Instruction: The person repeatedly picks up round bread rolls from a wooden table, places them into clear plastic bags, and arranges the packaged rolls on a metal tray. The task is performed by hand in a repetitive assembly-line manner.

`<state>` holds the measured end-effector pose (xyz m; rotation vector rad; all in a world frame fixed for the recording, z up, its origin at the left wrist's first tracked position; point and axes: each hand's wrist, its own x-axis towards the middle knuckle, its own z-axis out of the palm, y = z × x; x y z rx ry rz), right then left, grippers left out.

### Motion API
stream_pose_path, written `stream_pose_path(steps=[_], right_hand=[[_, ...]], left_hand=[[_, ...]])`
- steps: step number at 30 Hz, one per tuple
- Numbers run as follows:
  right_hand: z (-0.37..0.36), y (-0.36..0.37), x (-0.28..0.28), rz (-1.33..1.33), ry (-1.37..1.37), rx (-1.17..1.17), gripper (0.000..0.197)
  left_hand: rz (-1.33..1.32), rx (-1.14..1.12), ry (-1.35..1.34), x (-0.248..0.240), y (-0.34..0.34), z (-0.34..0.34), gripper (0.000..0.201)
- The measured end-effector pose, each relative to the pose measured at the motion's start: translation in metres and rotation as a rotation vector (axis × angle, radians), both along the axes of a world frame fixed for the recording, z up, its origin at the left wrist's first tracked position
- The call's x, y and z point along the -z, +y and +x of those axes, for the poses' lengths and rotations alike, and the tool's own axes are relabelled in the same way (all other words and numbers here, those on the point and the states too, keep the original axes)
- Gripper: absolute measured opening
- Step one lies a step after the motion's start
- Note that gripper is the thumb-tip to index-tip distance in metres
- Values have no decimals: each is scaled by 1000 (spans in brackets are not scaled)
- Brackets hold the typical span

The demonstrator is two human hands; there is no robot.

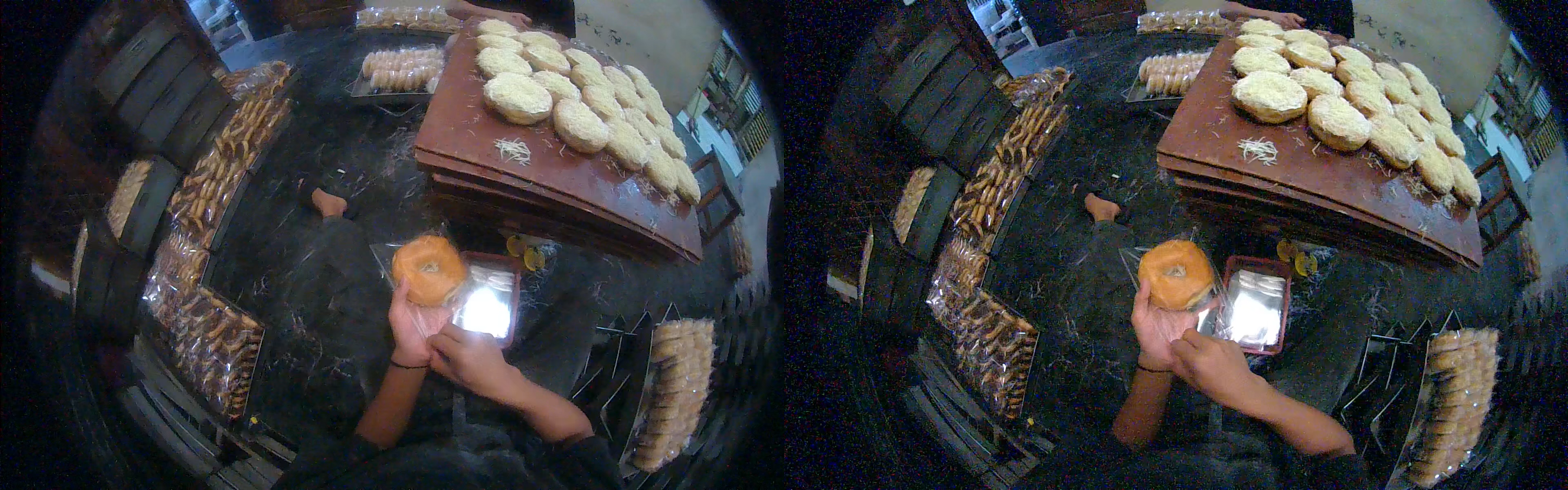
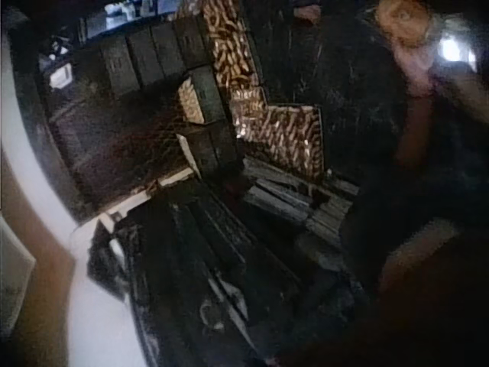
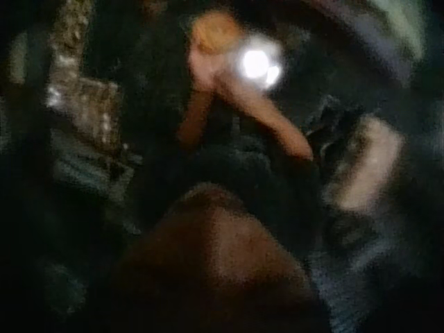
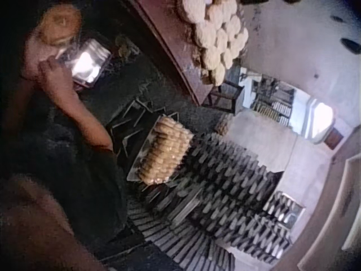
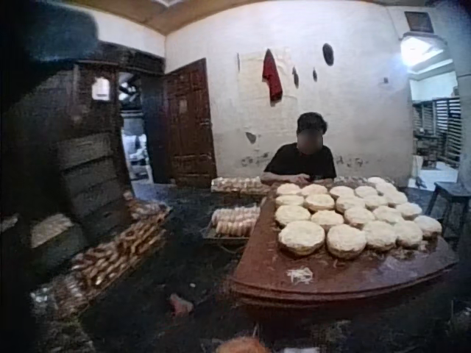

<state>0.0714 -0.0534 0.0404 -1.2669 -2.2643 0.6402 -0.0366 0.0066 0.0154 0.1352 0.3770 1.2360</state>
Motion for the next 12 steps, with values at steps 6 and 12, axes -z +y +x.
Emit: stream_pose_path(steps=[6, 12], right_hand=[[40, 25, -43, -106, 491, -455, 12], [40, 60, 134, -696, 453, 234, 31]], left_hand=[[-78, 154, -212, 31, 6, -70, 61], [-58, 188, -211, 10, 1, -74, 67]])
